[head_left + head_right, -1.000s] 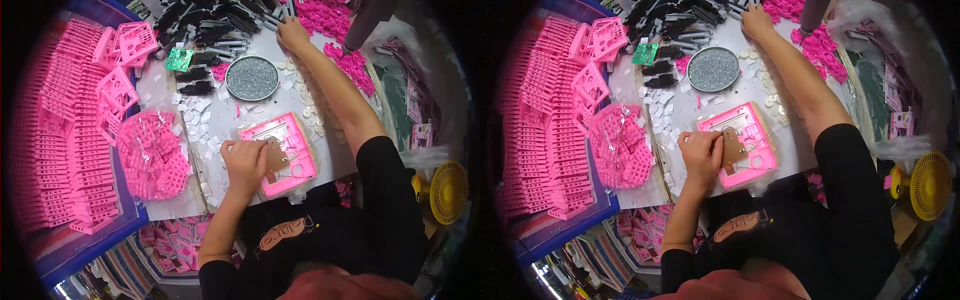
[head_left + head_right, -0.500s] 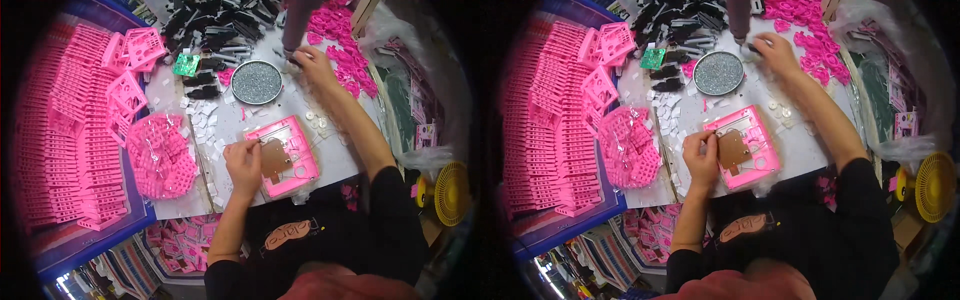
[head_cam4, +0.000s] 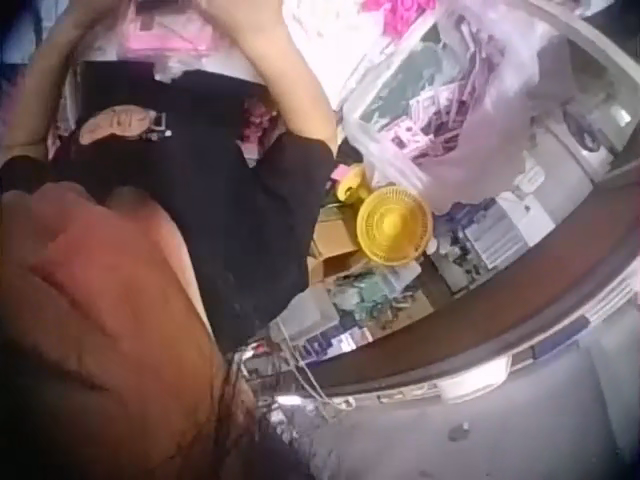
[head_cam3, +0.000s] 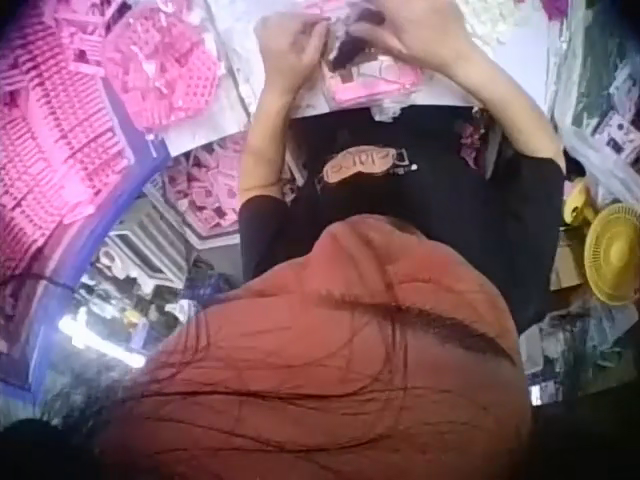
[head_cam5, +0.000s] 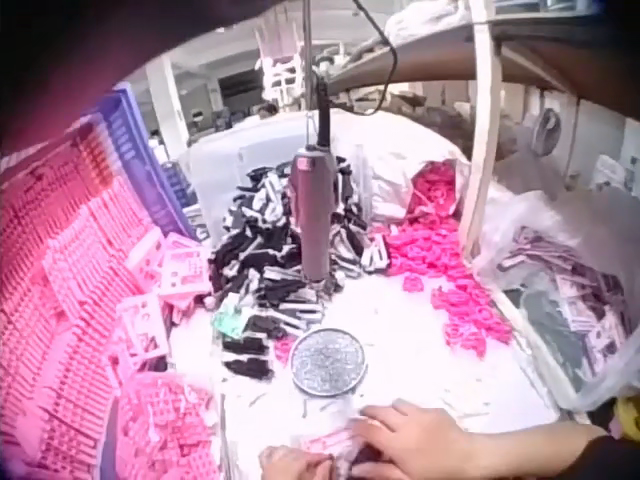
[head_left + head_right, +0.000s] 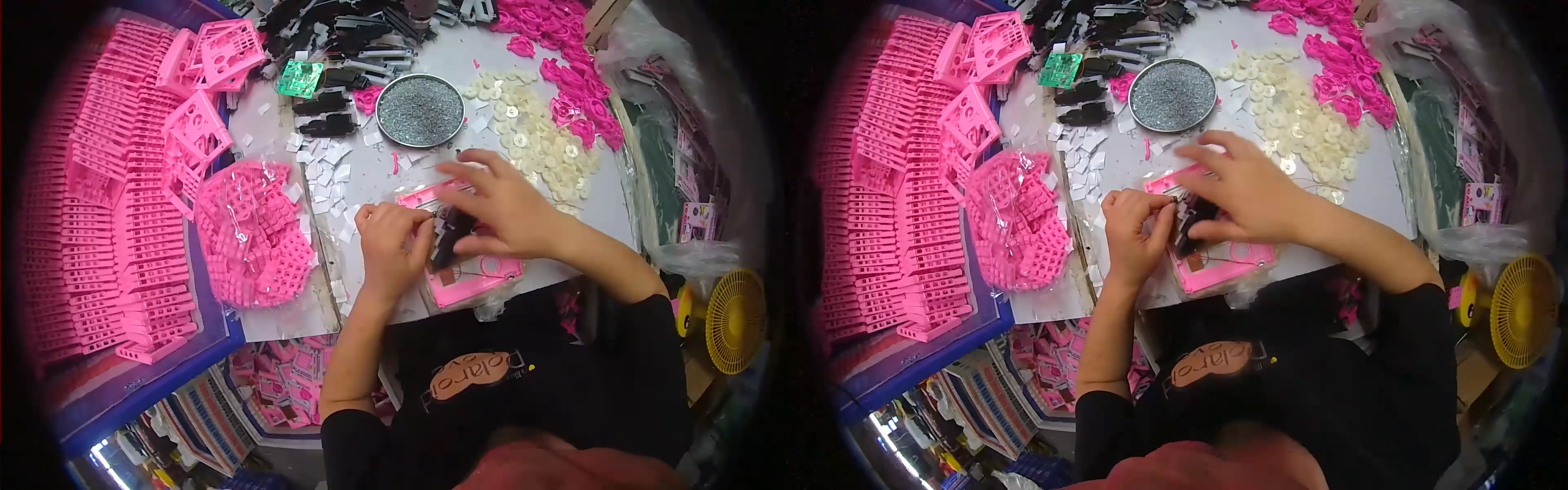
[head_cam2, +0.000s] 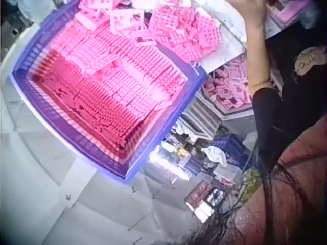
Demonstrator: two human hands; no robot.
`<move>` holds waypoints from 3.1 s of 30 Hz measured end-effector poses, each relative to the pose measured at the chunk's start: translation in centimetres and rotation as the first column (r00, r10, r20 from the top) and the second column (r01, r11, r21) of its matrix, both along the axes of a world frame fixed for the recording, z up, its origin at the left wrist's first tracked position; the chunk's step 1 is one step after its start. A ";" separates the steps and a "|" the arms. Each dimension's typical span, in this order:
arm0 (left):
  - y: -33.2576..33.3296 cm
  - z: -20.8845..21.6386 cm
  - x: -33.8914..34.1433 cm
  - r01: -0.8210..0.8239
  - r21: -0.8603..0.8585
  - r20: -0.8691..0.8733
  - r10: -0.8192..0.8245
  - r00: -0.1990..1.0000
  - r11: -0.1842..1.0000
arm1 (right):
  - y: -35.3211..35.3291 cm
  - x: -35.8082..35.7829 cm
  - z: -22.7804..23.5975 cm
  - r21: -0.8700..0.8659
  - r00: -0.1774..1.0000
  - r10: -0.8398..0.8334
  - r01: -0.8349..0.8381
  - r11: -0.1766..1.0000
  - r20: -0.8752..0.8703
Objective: Assembling an electronic toy device by installing components and a circuit board into a pink plastic housing.
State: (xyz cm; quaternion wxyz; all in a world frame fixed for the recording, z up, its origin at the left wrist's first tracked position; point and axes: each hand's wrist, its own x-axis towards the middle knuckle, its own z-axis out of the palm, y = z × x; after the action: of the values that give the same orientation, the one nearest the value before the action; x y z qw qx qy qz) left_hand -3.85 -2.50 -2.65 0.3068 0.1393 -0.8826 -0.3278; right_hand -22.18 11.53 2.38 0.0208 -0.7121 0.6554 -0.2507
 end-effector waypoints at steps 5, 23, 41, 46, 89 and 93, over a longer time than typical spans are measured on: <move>0.2 -0.1 0.1 -0.048 -0.034 0.026 0.049 0.998 0.998 | 0.5 -0.9 -0.3 0.070 0.977 0.161 -0.172 0.983 0.140; 1.1 2.9 1.1 0.112 -0.241 0.250 -0.049 0.967 0.964 | -0.2 -0.8 -2.4 0.048 0.957 0.249 -0.259 0.965 0.146; -0.3 4.0 -0.8 0.042 0.281 0.484 -0.180 0.856 0.959 | 1.0 4.2 1.6 0.125 0.845 0.136 -0.082 0.989 -0.518; -0.8 4.3 -1.0 0.031 0.396 0.502 -0.244 0.829 0.918 | -0.4 1.1 0.6 0.355 0.960 0.276 -0.244 0.902 -0.043; -0.5 3.5 0.4 0.172 0.061 0.376 -0.183 0.908 0.983 | 0.4 0.8 -0.5 0.094 0.983 0.152 -0.162 0.982 0.105; -1.1 2.3 0.3 0.257 0.013 0.217 -0.253 0.943 0.966 | 0.0 0.9 -0.9 0.125 0.986 0.128 -0.141 0.982 0.108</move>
State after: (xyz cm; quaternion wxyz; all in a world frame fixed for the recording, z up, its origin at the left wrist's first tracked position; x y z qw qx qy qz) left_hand -3.55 -3.62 -0.30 0.1647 0.0565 -0.9239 -0.3406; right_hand -21.25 11.50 1.52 0.1172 -0.7386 0.6190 -0.2400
